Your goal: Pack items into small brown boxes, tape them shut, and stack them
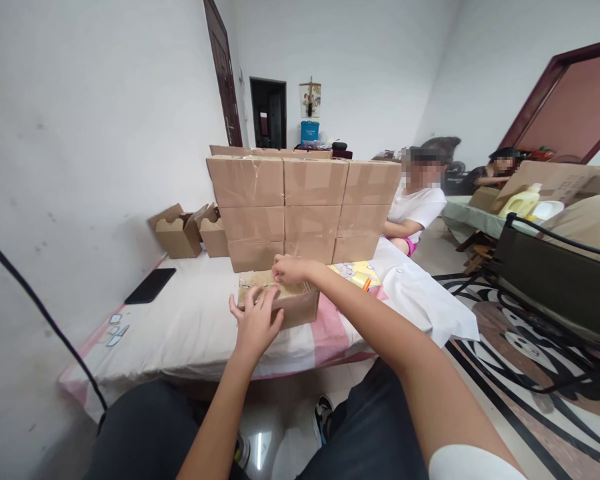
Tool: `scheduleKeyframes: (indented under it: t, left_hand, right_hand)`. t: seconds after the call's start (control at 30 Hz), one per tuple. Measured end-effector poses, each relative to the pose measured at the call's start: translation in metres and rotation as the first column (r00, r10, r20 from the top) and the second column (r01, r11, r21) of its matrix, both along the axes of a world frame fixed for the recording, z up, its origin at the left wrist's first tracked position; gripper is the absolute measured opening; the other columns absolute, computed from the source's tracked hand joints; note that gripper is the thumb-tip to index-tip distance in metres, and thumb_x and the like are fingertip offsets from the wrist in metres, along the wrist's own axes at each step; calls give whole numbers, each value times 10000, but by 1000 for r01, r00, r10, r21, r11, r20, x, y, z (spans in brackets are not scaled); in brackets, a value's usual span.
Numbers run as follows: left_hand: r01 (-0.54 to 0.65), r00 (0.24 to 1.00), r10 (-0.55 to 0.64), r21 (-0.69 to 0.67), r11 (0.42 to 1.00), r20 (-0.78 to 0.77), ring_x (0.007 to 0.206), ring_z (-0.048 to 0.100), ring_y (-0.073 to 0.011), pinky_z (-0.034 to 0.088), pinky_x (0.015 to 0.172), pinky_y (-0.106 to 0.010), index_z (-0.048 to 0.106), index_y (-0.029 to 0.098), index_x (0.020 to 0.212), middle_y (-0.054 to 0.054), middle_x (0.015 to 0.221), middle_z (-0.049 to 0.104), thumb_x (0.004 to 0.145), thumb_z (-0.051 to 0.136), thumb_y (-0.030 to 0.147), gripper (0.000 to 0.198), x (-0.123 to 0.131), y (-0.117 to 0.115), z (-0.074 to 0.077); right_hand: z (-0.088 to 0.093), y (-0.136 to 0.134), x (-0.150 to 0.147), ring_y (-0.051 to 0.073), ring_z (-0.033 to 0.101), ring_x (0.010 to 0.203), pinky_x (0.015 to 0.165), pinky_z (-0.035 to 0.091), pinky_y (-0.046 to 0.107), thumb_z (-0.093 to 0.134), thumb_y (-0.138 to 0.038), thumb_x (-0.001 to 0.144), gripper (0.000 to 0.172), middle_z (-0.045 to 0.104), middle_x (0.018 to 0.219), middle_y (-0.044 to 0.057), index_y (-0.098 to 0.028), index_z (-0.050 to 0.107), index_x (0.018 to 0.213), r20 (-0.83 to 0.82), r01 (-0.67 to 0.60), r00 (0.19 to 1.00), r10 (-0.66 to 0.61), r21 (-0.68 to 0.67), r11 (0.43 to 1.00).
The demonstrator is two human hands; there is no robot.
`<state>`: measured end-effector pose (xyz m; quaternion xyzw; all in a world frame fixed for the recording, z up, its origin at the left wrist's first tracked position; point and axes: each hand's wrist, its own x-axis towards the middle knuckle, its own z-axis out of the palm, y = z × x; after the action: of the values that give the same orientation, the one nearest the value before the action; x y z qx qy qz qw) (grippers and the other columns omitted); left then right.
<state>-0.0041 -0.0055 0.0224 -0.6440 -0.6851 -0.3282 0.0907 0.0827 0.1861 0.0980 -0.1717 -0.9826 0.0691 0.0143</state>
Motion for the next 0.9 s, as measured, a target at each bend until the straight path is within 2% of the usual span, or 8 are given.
scheduleKeyframes:
  t: [0.17, 0.3, 0.37, 0.47, 0.57, 0.63, 0.77, 0.9]
  left_hand:
    - [-2, 1000, 2, -5, 1000, 10, 1370, 429, -335, -50, 1153, -737, 543, 259, 1375, -114, 1298, 679, 905, 524, 292, 471, 1, 0, -1]
    - [-1, 1000, 1, 0, 1000, 21, 1368, 433, -330, -51, 1151, -736, 541, 260, 1371, -108, 1314, 675, 913, 525, 299, 460, 3, -1, -2]
    - [-3, 1000, 3, 6, 1000, 23, 1368, 434, -328, -64, 1148, -732, 546, 263, 1367, -107, 1319, 674, 917, 527, 297, 451, 4, -1, -1]
    - [-3, 1000, 2, 28, 1000, 18, 1366, 441, -322, -89, 1143, -719, 557, 271, 1353, -100, 1328, 673, 923, 539, 287, 431, 4, -3, -1]
    - [27, 1000, -27, 81, 996, -7, 1353, 468, -311, -74, 1149, -688, 592, 287, 1306, -80, 1289, 700, 929, 561, 279, 379, 5, -6, 0]
    - [69, 997, -65, 163, 984, -32, 1309, 517, -294, -19, 1159, -643, 633, 293, 1238, -61, 1219, 736, 941, 566, 279, 305, 10, -7, 1]
    - [192, 981, -179, 317, 929, -69, 1155, 618, -234, 147, 1093, -516, 694, 287, 1057, -4, 1057, 783, 944, 585, 243, 162, 33, -7, -1]
    - [325, 946, -306, 296, 898, -110, 988, 651, -189, 234, 934, -431, 710, 253, 896, 13, 883, 781, 938, 601, 213, 124, 56, -2, -8]
  right_hand:
    - [4, -13, -4, 212, 564, 921, 812, 441, 298, 682, -194, 813, 79, 592, 1080, 121, -141, 673, 871, 26, 103, 994, -104, 44, 994]
    - [13, -13, 9, 237, 561, 914, 745, 424, 312, 627, -208, 821, 151, 600, 1071, 132, -154, 606, 961, -226, 381, 912, -342, 164, 910]
    - [10, -8, 29, 224, 561, 892, 749, 417, 309, 567, -195, 837, 93, 614, 1019, 106, -174, 584, 926, -442, 522, 786, -433, 98, 847]
    - [-11, -1, 76, 192, 559, 799, 740, 417, 300, 547, -240, 826, 46, 606, 871, 53, -195, 540, 818, -711, 639, 469, -524, -136, 757]
    - [-45, 3, 130, 185, 558, 739, 726, 415, 306, 541, -313, 818, 128, 580, 755, 15, -208, 510, 752, -819, 689, 109, -564, -347, 636]
    - [-65, 4, 161, 187, 556, 725, 724, 417, 316, 552, -359, 809, 168, 578, 736, 7, -210, 513, 742, -808, 706, -65, -585, -452, 545]
    - [-82, 8, 195, 188, 555, 738, 730, 424, 323, 565, -386, 806, 194, 589, 745, 10, -201, 537, 754, -790, 703, -192, -582, -524, 481]
    - [-82, 8, 200, 177, 550, 729, 728, 425, 320, 569, -404, 842, 237, 587, 738, 8, -195, 551, 733, -797, 692, -151, -584, -508, 514]
